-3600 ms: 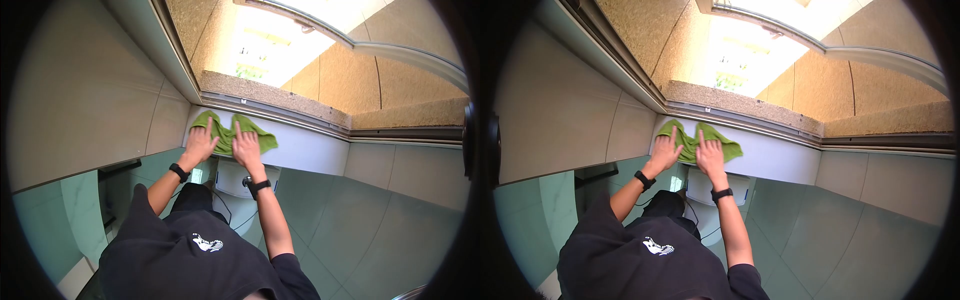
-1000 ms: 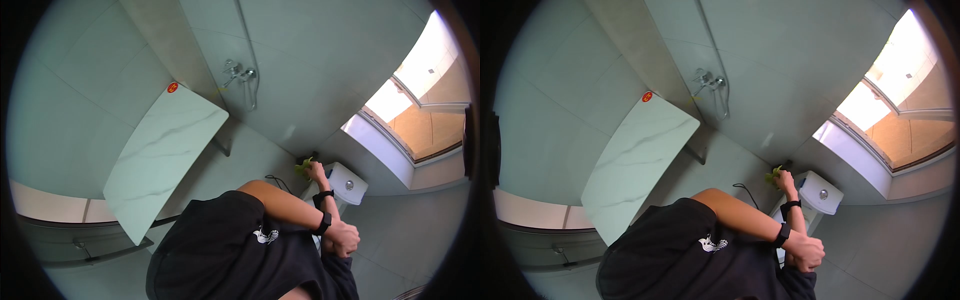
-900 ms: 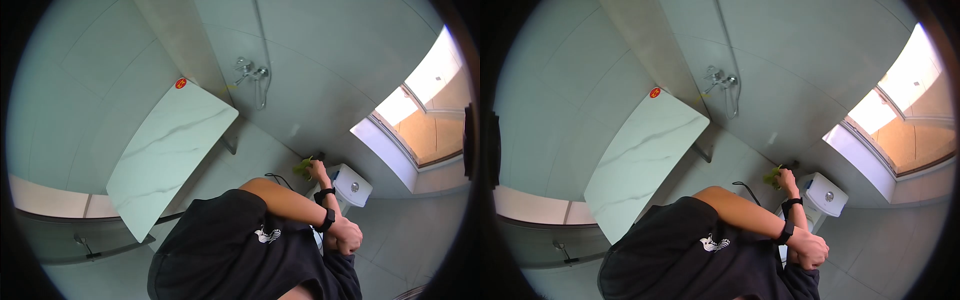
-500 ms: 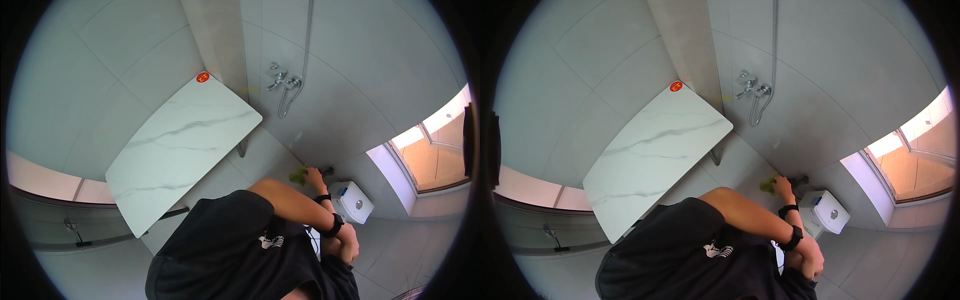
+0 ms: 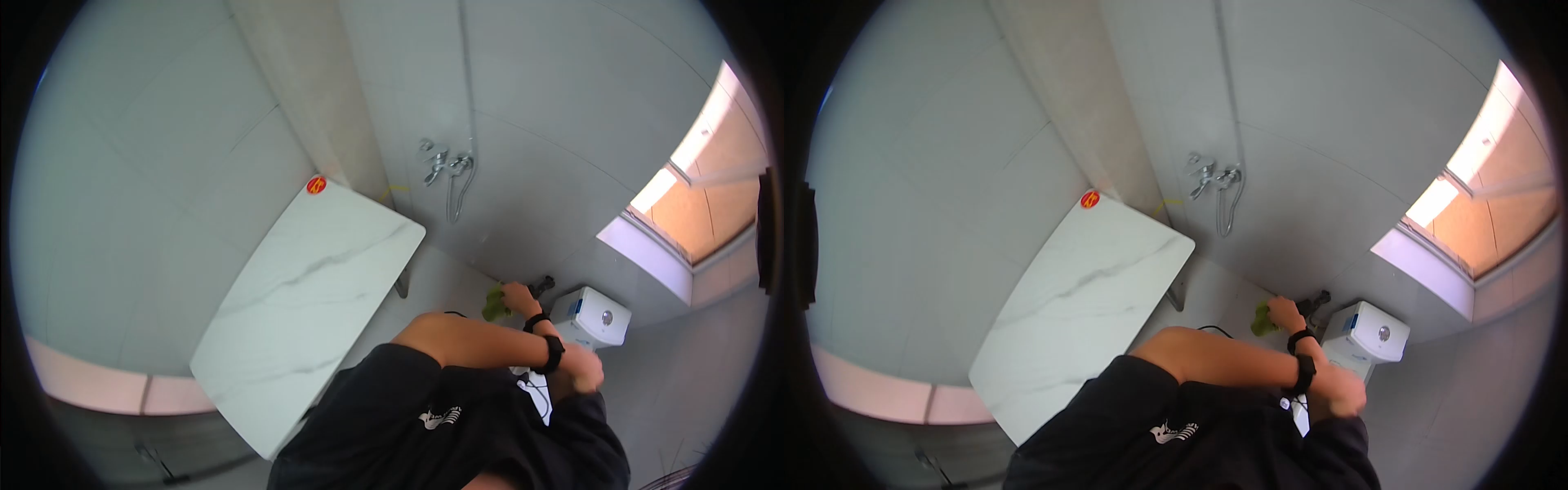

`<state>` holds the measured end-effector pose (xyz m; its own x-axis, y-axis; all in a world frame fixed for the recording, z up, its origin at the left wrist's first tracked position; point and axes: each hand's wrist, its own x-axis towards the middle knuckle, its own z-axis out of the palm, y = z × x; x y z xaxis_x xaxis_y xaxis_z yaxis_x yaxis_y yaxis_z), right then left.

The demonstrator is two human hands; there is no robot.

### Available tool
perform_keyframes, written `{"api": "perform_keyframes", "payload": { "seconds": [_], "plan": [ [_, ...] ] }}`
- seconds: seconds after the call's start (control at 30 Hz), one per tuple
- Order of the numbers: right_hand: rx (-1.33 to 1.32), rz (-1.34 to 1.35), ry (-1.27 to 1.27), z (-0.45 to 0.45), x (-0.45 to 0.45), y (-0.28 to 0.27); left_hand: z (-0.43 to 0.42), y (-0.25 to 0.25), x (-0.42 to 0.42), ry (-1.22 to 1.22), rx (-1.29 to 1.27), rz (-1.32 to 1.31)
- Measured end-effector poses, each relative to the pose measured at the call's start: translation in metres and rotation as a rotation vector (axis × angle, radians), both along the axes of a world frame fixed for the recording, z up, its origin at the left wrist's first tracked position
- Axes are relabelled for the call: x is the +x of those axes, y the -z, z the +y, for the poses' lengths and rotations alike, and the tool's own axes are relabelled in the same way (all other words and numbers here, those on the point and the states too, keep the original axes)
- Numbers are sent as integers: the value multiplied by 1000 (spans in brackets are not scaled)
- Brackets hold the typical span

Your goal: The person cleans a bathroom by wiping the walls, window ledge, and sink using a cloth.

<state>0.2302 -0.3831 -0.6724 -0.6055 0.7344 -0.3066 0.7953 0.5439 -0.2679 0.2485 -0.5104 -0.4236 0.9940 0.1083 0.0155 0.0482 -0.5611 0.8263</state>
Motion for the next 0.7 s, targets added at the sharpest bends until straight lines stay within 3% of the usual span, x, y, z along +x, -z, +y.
{"api": "perform_keyframes", "payload": {
  "seconds": [0.03,0.17,0.27,0.37,0.43,0.53,0.57,0.67,0.7],
  "plan": [
    [-10,-31,-18,2,-3,9,-1,1,-2,-186,232,180],
    [25,-73,-27,4,-3,17,-15,-9,-1,56,326,136],
    [-101,-61,40,-6,-21,-19,-39,-43,-6,238,24,0],
    [-171,31,61,-9,-13,-21,-28,-18,-11,103,145,4],
    [-125,70,62,-11,-12,-4,3,-34,-17,344,657,247],
    [-5,14,42,-13,-15,19,5,11,-11,-47,510,301],
    [42,-17,31,-7,-12,20,-8,16,-9,-68,423,230],
    [-25,-1,47,-24,-9,-25,-34,-42,-4,286,194,137],
    [-79,18,60,-31,-4,-39,-35,-41,-1,282,157,117]
  ]
}}
